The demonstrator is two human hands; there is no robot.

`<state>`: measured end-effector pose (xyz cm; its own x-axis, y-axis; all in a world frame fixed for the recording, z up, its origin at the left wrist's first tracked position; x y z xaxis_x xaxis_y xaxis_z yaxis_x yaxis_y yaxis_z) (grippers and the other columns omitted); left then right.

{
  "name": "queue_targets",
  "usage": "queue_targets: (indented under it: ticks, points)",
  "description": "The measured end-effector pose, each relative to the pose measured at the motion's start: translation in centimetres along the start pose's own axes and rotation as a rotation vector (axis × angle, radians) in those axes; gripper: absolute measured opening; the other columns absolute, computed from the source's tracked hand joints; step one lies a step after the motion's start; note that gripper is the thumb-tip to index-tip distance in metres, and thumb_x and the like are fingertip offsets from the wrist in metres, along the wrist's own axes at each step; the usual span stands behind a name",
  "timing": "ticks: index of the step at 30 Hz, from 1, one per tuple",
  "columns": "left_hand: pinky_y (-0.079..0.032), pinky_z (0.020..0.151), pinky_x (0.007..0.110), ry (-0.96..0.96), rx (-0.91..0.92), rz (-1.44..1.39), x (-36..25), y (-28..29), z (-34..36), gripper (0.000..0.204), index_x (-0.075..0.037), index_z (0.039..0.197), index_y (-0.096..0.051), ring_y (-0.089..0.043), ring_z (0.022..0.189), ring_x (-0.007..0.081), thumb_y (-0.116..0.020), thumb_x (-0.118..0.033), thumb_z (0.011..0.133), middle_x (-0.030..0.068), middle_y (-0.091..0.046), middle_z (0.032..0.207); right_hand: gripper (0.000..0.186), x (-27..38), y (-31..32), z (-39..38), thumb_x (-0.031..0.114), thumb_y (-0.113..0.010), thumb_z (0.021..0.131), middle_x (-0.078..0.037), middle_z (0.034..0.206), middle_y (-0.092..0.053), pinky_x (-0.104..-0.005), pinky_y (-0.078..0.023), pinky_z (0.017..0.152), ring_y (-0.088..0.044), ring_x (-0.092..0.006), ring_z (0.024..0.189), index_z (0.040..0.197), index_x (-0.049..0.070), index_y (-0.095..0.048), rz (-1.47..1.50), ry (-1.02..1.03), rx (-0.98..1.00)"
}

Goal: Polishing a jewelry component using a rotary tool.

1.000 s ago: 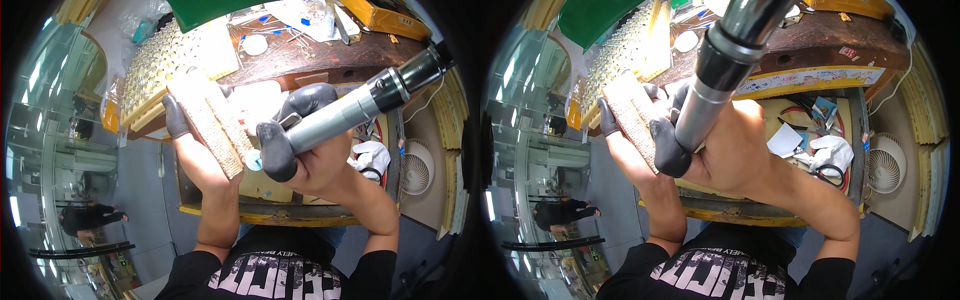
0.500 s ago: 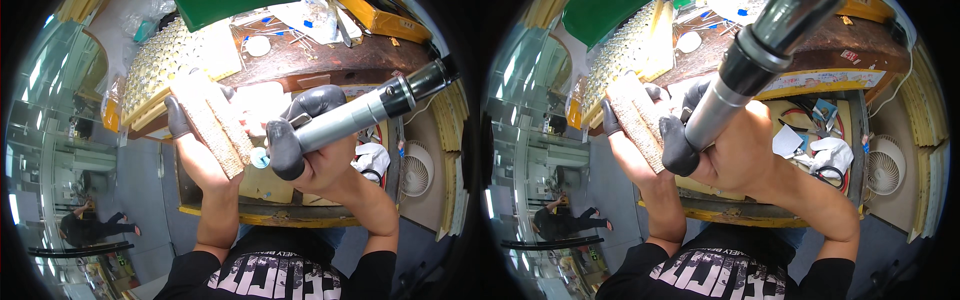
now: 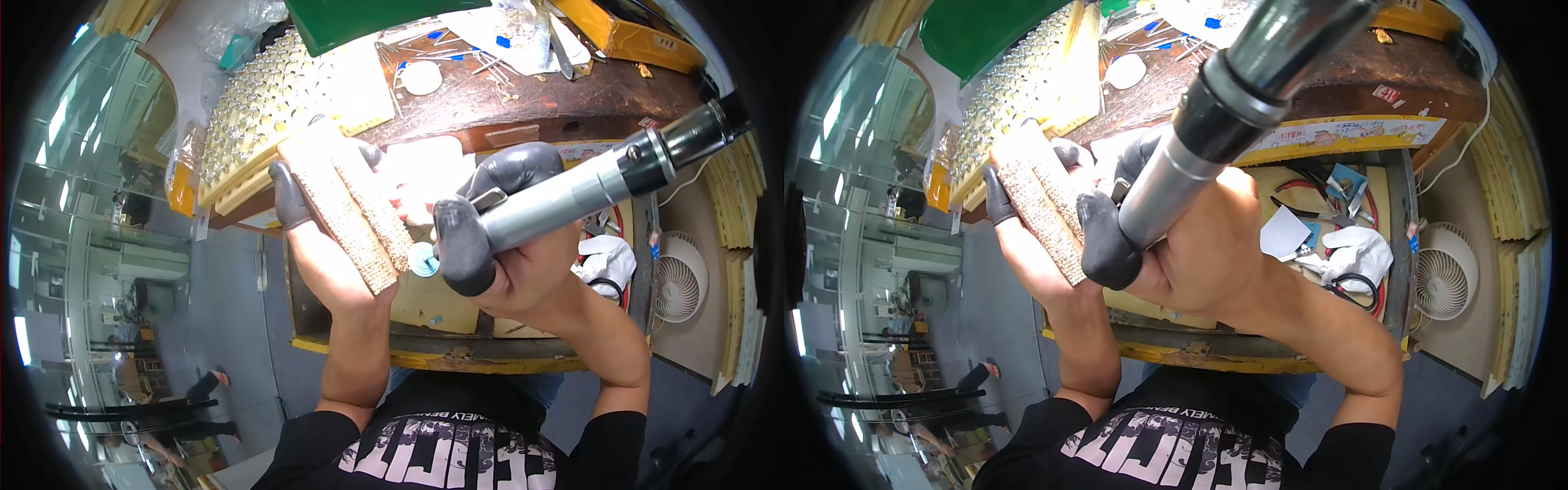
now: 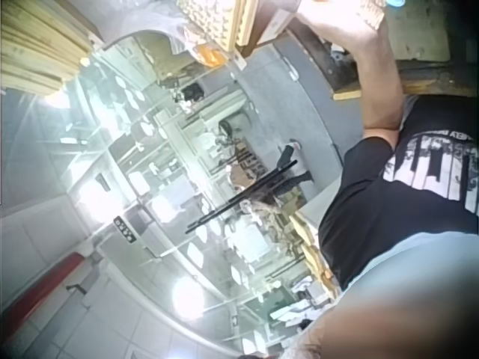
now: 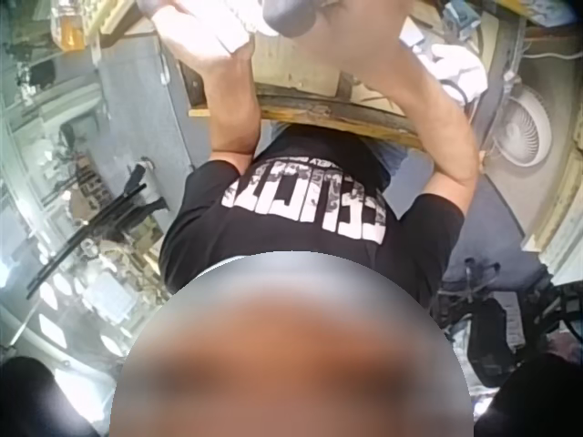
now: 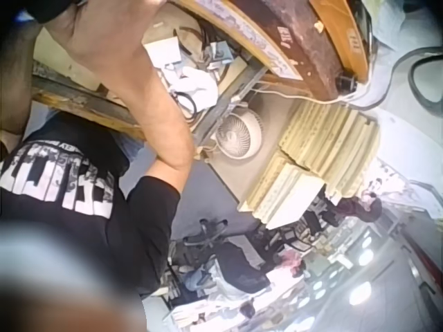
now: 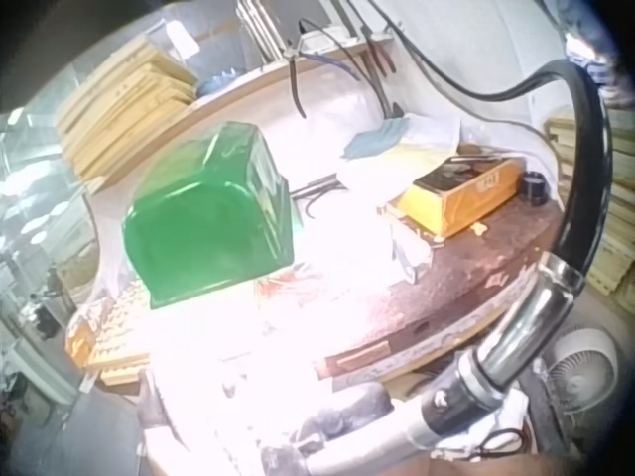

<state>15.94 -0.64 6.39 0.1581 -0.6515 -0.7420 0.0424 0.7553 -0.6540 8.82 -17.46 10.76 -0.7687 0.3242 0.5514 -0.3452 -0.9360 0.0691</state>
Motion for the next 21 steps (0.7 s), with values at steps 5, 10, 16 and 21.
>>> queue_targets:
  ticks: [5, 10, 16, 21]
  points:
    - [-0.056, 0.072, 0.037, 0.014, -0.013, -0.068, 0.2, 0.3, 0.0, 0.053, -0.005, 0.123, -0.057, -0.065, 0.084, 0.0226, -0.041, -0.052, 0.104, 0.0119, -0.065, 0.098, 0.009, 0.3, -0.2, 0.2, 0.004, -0.068, 0.084, -0.009, 0.075, -0.062, -0.0309, -0.047, 0.061, -0.06, -0.0182, 0.064, 0.078, -0.003, -0.065, 0.019, -0.01, 0.03]
    - [-0.056, 0.072, 0.037, 0.013, 0.049, -0.094, 0.2, 0.3, 0.1, 0.052, -0.005, 0.122, -0.058, -0.065, 0.085, 0.0229, -0.041, -0.051, 0.104, 0.0118, -0.066, 0.098, 0.014, 0.0, -0.6, 0.0, 0.003, -0.066, 0.087, -0.006, 0.073, -0.062, -0.0268, -0.048, 0.059, -0.06, -0.0125, 0.062, 0.089, -0.006, -0.056, 0.096, -0.051, 0.087]
    - [-0.054, 0.08, 0.038, -0.01, 0.024, -0.103, 0.3, 0.4, 0.0, 0.051, -0.005, 0.122, -0.058, -0.064, 0.088, 0.0229, -0.041, -0.05, 0.104, 0.0118, -0.066, 0.097, 0.015, -0.9, -0.7, -0.2, 0.004, -0.065, 0.09, -0.005, 0.07, -0.062, -0.025, -0.047, 0.055, -0.06, -0.0106, 0.058, 0.09, -0.005, -0.053, 0.16, -0.14, 0.046]
    - [-0.054, 0.079, 0.038, -0.035, 0.03, -0.069, 0.1, 0.5, 0.1, 0.052, -0.005, 0.122, -0.057, -0.064, 0.087, 0.0226, -0.04, -0.051, 0.104, 0.012, -0.066, 0.097, 0.012, 0.0, -0.5, 0.1, 0.004, -0.063, 0.089, -0.006, 0.07, -0.061, -0.0246, -0.046, 0.056, -0.058, -0.0099, 0.058, 0.086, -0.004, -0.056, 0.076, 0.02, 0.033]
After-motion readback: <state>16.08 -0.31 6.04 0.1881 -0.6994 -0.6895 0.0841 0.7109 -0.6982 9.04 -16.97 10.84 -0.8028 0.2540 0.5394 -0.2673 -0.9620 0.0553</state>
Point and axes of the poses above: each hand's wrist, its own z-axis towards the middle knuckle, its own y-axis out of the back of the hand, x = y × z, the point moved 9 cm from there along z, towards the middle knuckle
